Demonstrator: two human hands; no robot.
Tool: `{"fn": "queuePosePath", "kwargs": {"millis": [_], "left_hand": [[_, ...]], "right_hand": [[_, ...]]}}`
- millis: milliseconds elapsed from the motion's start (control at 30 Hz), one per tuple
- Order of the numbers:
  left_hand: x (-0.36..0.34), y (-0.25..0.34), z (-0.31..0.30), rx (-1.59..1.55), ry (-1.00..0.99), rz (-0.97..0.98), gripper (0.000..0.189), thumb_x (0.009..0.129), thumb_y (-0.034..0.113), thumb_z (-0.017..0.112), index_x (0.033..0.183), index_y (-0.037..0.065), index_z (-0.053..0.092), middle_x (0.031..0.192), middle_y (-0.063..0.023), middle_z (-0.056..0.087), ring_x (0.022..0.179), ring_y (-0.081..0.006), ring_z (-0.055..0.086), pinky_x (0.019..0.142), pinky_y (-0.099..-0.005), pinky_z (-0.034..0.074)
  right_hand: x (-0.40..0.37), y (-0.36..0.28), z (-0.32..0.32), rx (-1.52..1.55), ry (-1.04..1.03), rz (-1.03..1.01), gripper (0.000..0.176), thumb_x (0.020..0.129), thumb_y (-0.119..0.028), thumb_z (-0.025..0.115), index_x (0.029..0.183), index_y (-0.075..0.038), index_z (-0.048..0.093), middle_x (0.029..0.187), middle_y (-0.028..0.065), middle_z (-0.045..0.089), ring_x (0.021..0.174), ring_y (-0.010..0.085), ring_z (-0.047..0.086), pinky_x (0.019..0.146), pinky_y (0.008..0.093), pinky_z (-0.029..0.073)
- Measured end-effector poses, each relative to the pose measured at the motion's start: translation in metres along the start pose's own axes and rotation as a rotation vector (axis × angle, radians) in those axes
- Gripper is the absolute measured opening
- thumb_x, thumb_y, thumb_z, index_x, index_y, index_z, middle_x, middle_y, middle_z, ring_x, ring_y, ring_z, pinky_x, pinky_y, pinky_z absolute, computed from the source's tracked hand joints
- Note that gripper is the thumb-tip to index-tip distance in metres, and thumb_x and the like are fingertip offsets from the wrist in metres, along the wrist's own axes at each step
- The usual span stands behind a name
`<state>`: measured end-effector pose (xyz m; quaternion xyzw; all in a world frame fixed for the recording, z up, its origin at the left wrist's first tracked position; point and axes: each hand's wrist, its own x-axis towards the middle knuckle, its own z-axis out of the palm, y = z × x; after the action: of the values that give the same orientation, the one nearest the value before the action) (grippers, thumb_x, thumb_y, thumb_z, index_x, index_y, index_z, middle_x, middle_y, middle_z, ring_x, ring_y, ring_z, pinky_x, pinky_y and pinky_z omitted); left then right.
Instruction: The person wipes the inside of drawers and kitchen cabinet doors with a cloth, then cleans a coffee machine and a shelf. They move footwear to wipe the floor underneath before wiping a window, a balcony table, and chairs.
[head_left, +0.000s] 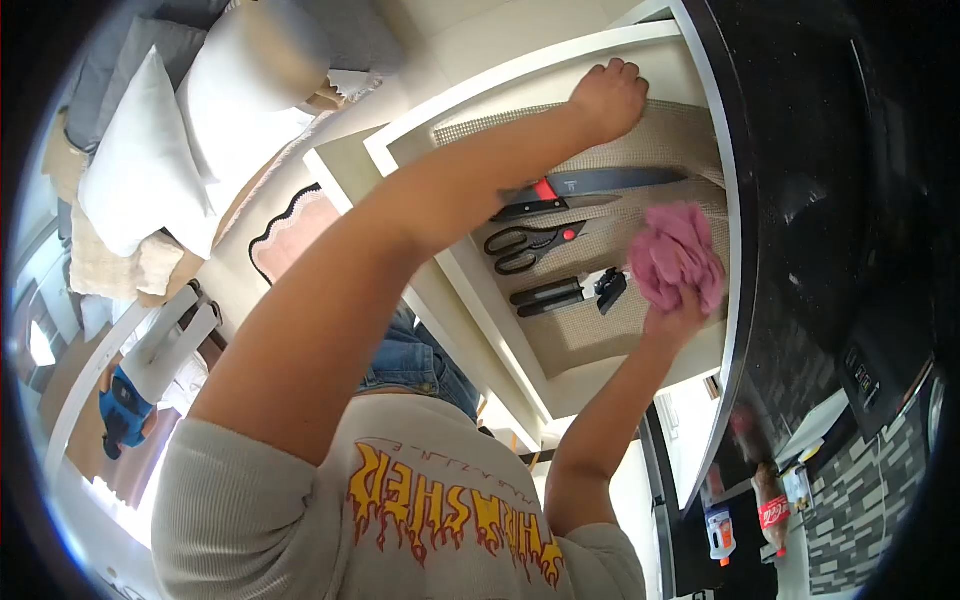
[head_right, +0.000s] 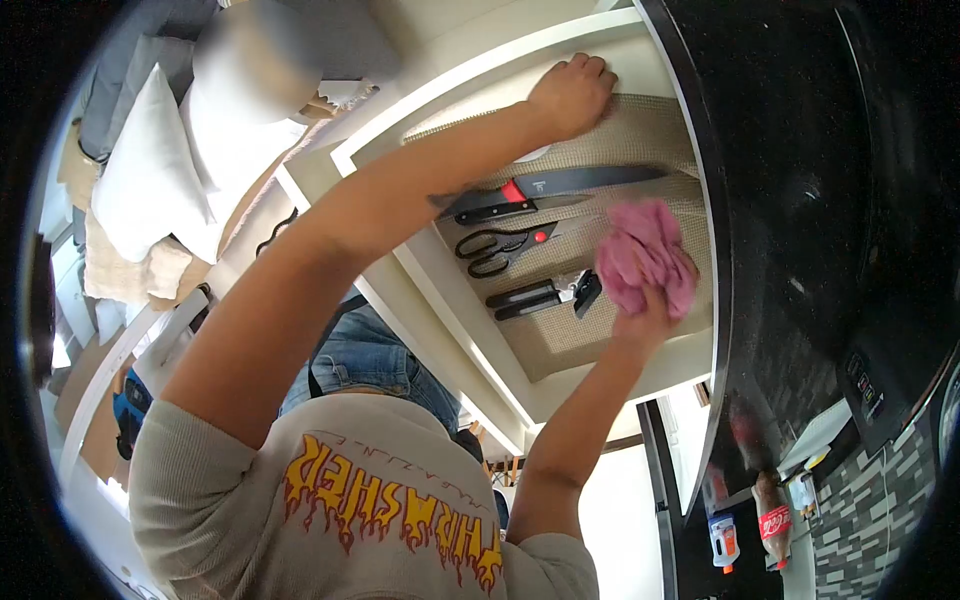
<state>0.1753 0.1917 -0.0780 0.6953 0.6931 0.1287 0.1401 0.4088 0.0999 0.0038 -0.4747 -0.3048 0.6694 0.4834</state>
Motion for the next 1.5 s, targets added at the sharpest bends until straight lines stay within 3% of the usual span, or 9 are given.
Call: {"fn": "queuePosePath", "kwargs": {"millis": [233, 400, 767, 933, 1067, 1133, 1300, 1367, 1500], "left_hand": [[0.023, 0.014, -0.003, 0.052, -0.206, 0.024, 0.027, 0.082, 0.018, 0.047, 0.101, 0.000, 0.057, 0.104, -0.0177, 0.056, 0.101, -0.0297, 0.054, 0.083, -0.0430, 0.045], [0.026, 0.002, -0.014, 0.181, -0.015, -0.073, 0.021, 0.082, 0.015, 0.045, 0.094, 0.000, 0.051, 0.097, -0.0160, 0.059, 0.073, -0.0304, 0.066, 0.058, -0.0388, 0.054], [0.008, -0.001, -0.044, 0.550, -0.335, 0.206, 0.024, 0.080, 0.008, 0.049, 0.101, -0.001, 0.058, 0.110, -0.0195, 0.051, 0.086, -0.0274, 0.063, 0.072, -0.0370, 0.055], [-0.034, -0.017, -0.064, 0.355, -0.165, 0.266, 0.024, 0.079, 0.003, 0.052, 0.102, 0.006, 0.059, 0.108, -0.0143, 0.055, 0.084, -0.0291, 0.061, 0.076, -0.0367, 0.052], [-0.085, -0.042, -0.115, -0.136, -0.362, 0.037, 0.027, 0.079, 0.002, 0.053, 0.105, 0.006, 0.058, 0.100, -0.0146, 0.061, 0.087, -0.0275, 0.061, 0.076, -0.0347, 0.049], [-0.106, -0.060, -0.148, -0.266, -0.277, -0.102, 0.024, 0.082, 0.010, 0.054, 0.106, 0.009, 0.059, 0.096, -0.0168, 0.062, 0.087, -0.0309, 0.060, 0.076, -0.0366, 0.048], [-0.157, -0.120, -0.159, 0.154, -0.197, -0.078, 0.031, 0.083, 0.024, 0.059, 0.109, 0.007, 0.058, 0.095, -0.0193, 0.062, 0.091, -0.0319, 0.060, 0.079, -0.0383, 0.047], [-0.158, -0.120, -0.160, 0.141, -0.640, -0.240, 0.036, 0.083, 0.036, 0.056, 0.106, 0.009, 0.058, 0.096, -0.0192, 0.062, 0.093, -0.0344, 0.059, 0.081, -0.0427, 0.046], [-0.143, -0.109, -0.161, 0.341, -0.625, -0.220, 0.036, 0.084, 0.039, 0.053, 0.104, 0.009, 0.058, 0.096, -0.0181, 0.062, 0.093, -0.0358, 0.058, 0.080, -0.0450, 0.045]], "right_hand": [[-0.049, -0.034, -0.078, -0.168, 0.326, -0.104, 0.046, 0.067, 0.003, 0.055, 0.113, 0.001, 0.051, 0.110, 0.0120, 0.054, 0.102, 0.0248, 0.053, 0.092, 0.0353, 0.041], [-0.087, -0.041, -0.120, -0.363, 0.395, -0.087, 0.039, 0.068, 0.006, 0.056, 0.107, 0.001, 0.055, 0.104, 0.0088, 0.056, 0.095, 0.0205, 0.055, 0.087, 0.0314, 0.043], [-0.152, -0.050, -0.174, -0.398, 0.719, -0.001, 0.037, 0.070, 0.002, 0.055, 0.107, 0.003, 0.055, 0.104, 0.0112, 0.057, 0.096, 0.0234, 0.056, 0.088, 0.0323, 0.044], [-0.203, -0.057, -0.211, -0.133, 0.877, 0.016, 0.041, 0.071, -0.009, 0.052, 0.110, 0.001, 0.052, 0.107, 0.0125, 0.056, 0.102, 0.0270, 0.054, 0.092, 0.0355, 0.042], [-0.254, -0.050, -0.227, -0.278, 0.922, 0.248, 0.034, 0.072, -0.013, 0.047, 0.104, -0.001, 0.053, 0.100, 0.0121, 0.058, 0.093, 0.0244, 0.058, 0.082, 0.0346, 0.049], [-0.274, -0.044, -0.229, -0.353, 0.490, 0.574, 0.019, 0.071, -0.004, 0.039, 0.084, -0.004, 0.054, 0.071, 0.0045, 0.057, 0.063, 0.0117, 0.056, 0.053, 0.0216, 0.048], [-0.314, 0.027, -0.208, -0.155, 0.493, 0.645, 0.011, 0.079, -0.006, 0.055, 0.089, -0.004, 0.055, 0.078, 0.0022, 0.055, 0.064, 0.0078, 0.053, 0.057, 0.0193, 0.046], [-0.294, 0.040, -0.187, -0.108, 0.470, 0.601, 0.009, 0.081, -0.011, 0.060, 0.087, -0.006, 0.055, 0.075, 0.0005, 0.054, 0.063, 0.0070, 0.052, 0.055, 0.0193, 0.045], [-0.272, 0.033, -0.174, -0.260, 0.341, 0.598, 0.013, 0.080, -0.014, 0.066, 0.082, -0.007, 0.056, 0.070, -0.0028, 0.052, 0.061, 0.0064, 0.050, 0.053, 0.0212, 0.042]]}}
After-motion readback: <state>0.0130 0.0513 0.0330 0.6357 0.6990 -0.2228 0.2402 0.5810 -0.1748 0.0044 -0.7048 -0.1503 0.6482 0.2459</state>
